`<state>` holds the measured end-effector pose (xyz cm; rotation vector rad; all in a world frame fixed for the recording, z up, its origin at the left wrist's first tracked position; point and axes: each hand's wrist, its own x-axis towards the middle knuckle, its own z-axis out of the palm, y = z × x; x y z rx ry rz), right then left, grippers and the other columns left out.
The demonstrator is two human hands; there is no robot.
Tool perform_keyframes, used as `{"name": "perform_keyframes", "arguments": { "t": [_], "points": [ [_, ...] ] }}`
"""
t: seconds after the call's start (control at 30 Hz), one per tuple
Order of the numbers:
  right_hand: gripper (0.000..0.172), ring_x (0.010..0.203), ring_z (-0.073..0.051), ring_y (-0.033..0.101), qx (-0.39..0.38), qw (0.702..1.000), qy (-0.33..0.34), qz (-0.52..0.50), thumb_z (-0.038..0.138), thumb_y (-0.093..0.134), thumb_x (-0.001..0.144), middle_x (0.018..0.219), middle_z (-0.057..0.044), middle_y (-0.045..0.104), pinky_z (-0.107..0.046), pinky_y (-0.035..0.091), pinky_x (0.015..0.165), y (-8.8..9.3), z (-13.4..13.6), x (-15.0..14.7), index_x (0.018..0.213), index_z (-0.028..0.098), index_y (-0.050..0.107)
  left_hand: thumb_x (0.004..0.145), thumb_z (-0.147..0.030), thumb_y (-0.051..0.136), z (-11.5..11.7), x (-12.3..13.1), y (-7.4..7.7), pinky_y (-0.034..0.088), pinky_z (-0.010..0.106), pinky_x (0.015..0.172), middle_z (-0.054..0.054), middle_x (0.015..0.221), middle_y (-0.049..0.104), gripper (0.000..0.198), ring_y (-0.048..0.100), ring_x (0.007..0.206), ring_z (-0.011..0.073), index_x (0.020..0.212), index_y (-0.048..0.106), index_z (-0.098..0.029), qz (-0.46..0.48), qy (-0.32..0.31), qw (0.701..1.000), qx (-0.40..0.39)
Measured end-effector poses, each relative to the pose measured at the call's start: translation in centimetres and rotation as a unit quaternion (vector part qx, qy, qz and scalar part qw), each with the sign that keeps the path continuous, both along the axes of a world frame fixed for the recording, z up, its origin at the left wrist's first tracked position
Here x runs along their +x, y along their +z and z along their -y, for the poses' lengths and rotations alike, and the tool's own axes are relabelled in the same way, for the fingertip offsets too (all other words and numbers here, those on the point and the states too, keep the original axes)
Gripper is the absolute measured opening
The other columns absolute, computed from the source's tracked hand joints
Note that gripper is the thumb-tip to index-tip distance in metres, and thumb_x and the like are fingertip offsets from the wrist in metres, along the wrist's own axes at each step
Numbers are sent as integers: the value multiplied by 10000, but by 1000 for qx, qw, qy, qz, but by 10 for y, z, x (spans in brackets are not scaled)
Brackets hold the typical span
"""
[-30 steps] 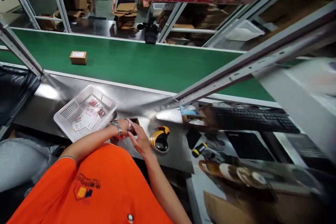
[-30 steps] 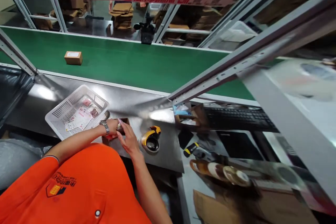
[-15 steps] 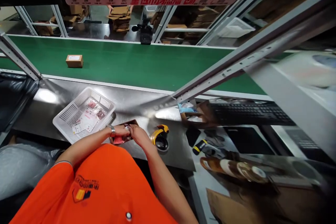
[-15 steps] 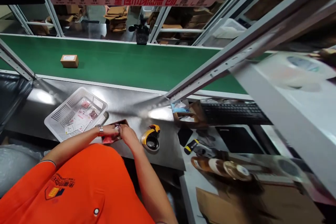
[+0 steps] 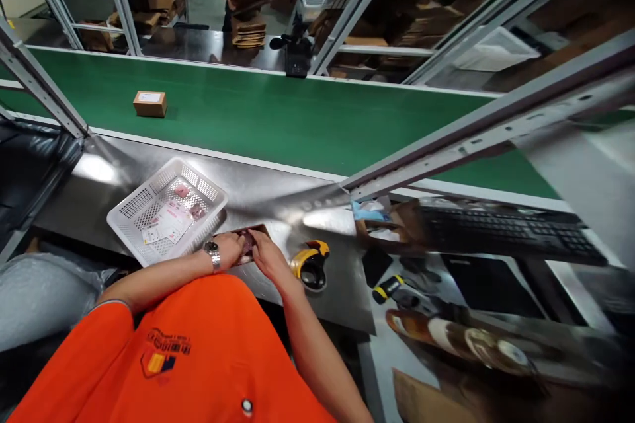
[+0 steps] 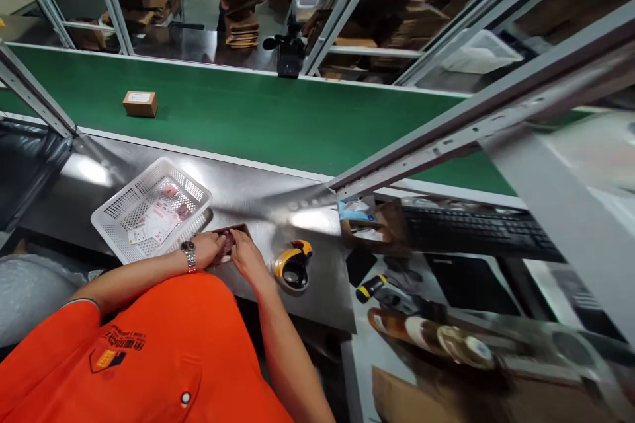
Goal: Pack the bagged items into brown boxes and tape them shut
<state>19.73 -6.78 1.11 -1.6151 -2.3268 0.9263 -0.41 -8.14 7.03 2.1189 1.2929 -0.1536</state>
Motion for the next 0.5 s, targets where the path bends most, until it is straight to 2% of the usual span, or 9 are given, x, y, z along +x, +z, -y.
{"name": "perform_keyframes", "arguments": {
  "t": [0.1, 0.2, 0.27, 0.4, 0.43, 0.5],
  "points": [
    [676, 1601, -362, 629, -24, 998, 26, -53, 193, 563, 980, 1710, -251, 652, -604, 469, 1401, -3, 1, 5, 1648, 106, 626, 1141, -266, 564, -8, 11, -8, 595, 570, 1237, 339, 1446, 762, 505, 752, 1366, 420, 1588, 612, -35, 3, -13, 1000, -3],
    [719, 1571, -388, 654, -40, 997, 28, -63, 312, 647, 962, 1690, -265, 661, -617, 502, 1365, -4, 0, 7, 1655, 121, 611, 1090, -270, 680, -9, 13, -14, 557, 488, 1310, 332, 1624, 671, 689, 696, 1493, 381, 1703, 484, -24, 24, -25, 999, -1],
    [667, 1513, -375, 698, -49, 995, 27, -77, 390, 665, 984, 1632, -229, 714, -605, 535, 1329, -3, -2, 9, 1615, 173, 650, 1069, -257, 696, -5, 6, -14, 482, 457, 1388, 311, 1740, 580, 782, 605, 1615, 346, 1759, 402, -34, 55, -38, 998, 13],
    [664, 1533, -374, 689, -68, 995, 32, -64, 516, 682, 1040, 1655, -220, 702, -551, 534, 1324, -2, -4, 8, 1613, 182, 665, 1042, -213, 660, 2, -29, -7, 247, 603, 1514, 253, 1835, 498, 775, 362, 1791, 362, 1775, 426, -121, 131, -47, 988, 67],
    [686, 1554, -378, 672, -73, 996, 27, -47, 534, 677, 1055, 1676, -233, 682, -532, 522, 1333, -1, -4, 6, 1633, 166, 653, 1030, -198, 666, 2, -42, -5, 239, 583, 1520, 226, 1840, 503, 766, 355, 1795, 342, 1765, 456, -155, 139, -27, 987, 73],
    [711, 1581, -392, 644, -81, 996, 24, -3, 547, 657, 1084, 1692, -262, 658, -509, 500, 1345, 1, -4, 1, 1662, 134, 635, 1028, -160, 654, -4, -72, -2, 323, 495, 1495, 186, 1811, 554, 712, 443, 1746, 291, 1726, 520, -199, 122, 53, 989, 69]
  ]
}}
